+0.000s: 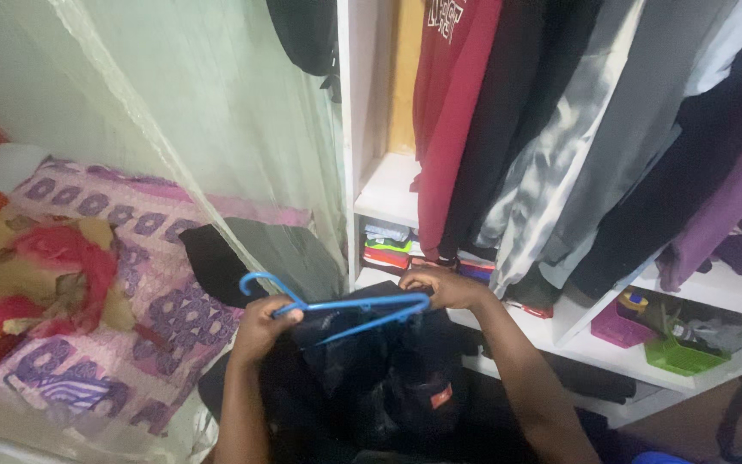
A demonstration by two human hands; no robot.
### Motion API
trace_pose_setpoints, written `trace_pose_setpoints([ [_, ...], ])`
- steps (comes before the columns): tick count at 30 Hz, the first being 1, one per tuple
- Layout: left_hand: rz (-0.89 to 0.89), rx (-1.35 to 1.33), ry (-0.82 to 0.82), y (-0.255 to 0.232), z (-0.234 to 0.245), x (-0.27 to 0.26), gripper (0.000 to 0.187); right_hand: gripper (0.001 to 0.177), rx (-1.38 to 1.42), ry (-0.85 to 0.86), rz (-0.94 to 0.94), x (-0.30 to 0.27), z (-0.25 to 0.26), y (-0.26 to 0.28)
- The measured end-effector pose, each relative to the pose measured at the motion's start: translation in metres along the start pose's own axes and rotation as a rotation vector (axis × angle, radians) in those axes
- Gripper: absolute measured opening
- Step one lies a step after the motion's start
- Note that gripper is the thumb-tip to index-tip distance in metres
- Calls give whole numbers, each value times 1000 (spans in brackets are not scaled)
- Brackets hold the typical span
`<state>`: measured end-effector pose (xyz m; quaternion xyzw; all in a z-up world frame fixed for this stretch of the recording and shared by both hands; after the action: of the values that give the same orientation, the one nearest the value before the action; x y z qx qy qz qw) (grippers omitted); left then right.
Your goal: The person removes several garments on hangers from a closet rod and then takes the hangers out of the garments on a bed.
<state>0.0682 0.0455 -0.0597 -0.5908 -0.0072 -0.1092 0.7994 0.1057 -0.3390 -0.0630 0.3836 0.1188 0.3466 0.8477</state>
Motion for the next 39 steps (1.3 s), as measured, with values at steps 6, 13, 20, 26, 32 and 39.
trace_pose_setpoints([
  [6, -95, -37, -35, -4, -7, 0, 36, 64, 237, -93, 76, -5, -23, -14],
  [13, -7, -48, -47, 17, -29, 14, 33, 54, 443, 47, -95, -3, -51, 3],
  [20, -106, -198, 208, -4, -79, 13, 23, 47, 435, -139, 182, 39, -74, 33],
  [26, -204, -178, 173, -13, -55, 4, 29, 54, 436, -34, 317, 59, -102, 36],
  [32, -261, -193, 24, -7, -36, -4, 36, 48, 660, -150, 204, 67, -114, 47],
  [39, -264, -1, -212, 11, -22, -19, 31, 43, 592, -581, 63, 88, -148, 7],
])
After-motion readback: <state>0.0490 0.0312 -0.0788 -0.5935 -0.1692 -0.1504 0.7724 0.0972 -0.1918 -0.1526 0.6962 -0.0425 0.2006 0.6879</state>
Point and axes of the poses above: each hand's wrist, its own x-axis towards the middle knuckle, its own z-axis out of the back of the hand, y = z × x, the point moved 4 cm from there along x, towards the middle knuckle, and after that the axes turned 8 degrees about z, right-handed, at the moved point
